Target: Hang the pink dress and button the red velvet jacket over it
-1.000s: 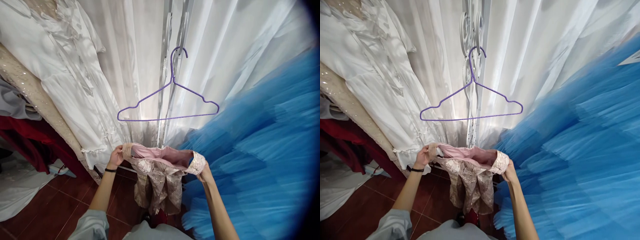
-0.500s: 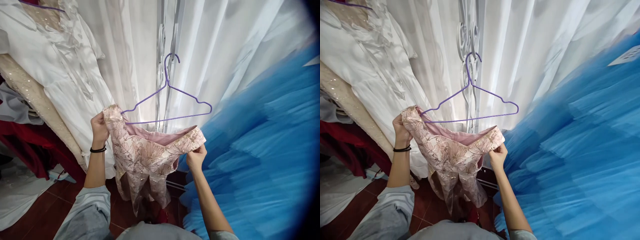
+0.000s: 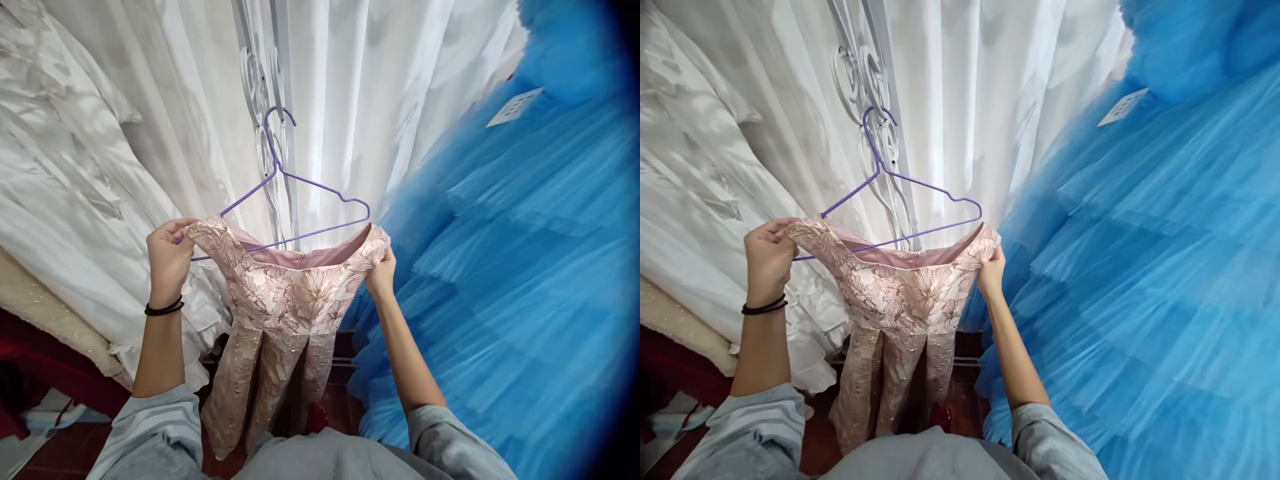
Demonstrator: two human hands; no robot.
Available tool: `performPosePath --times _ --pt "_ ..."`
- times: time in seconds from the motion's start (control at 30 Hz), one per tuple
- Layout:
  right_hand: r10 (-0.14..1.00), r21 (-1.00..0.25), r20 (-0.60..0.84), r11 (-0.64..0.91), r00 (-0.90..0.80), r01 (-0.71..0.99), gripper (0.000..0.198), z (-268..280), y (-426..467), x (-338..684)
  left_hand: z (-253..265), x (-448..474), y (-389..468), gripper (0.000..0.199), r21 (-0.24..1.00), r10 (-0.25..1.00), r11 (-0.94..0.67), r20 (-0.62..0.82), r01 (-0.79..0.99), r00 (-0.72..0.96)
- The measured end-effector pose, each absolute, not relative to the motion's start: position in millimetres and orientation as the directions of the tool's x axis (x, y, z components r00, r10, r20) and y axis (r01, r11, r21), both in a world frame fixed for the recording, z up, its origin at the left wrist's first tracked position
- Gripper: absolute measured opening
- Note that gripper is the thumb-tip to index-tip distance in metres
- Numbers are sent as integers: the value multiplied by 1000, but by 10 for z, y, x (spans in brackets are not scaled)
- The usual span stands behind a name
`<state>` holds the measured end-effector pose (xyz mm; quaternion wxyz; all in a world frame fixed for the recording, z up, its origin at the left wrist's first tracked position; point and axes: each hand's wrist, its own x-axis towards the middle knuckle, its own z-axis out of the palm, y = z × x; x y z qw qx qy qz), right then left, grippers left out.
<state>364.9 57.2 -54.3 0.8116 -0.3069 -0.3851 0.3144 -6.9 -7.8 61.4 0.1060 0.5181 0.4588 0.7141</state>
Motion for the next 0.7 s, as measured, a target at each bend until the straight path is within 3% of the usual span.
performPosePath --times 0.17,0.3,0.43,0.7 --pt "674 -702 549 693 494 -166 60 -113 800 3903 712 -84 -96 27 620 499 -635 785 460 -368" --pt "667 -695 685 719 294 -11 62 306 1012 3978 678 -113 -55 23 589 466 -649 808 482 -360" --pt "667 -679 731 733 142 51 57 524 1163 4005 594 -143 0 20 580 455 -631 814 514 -361" --pt "651 -683 675 730 348 -40 54 116 1013 4286 433 -41 90 21 621 501 -593 783 513 -369"
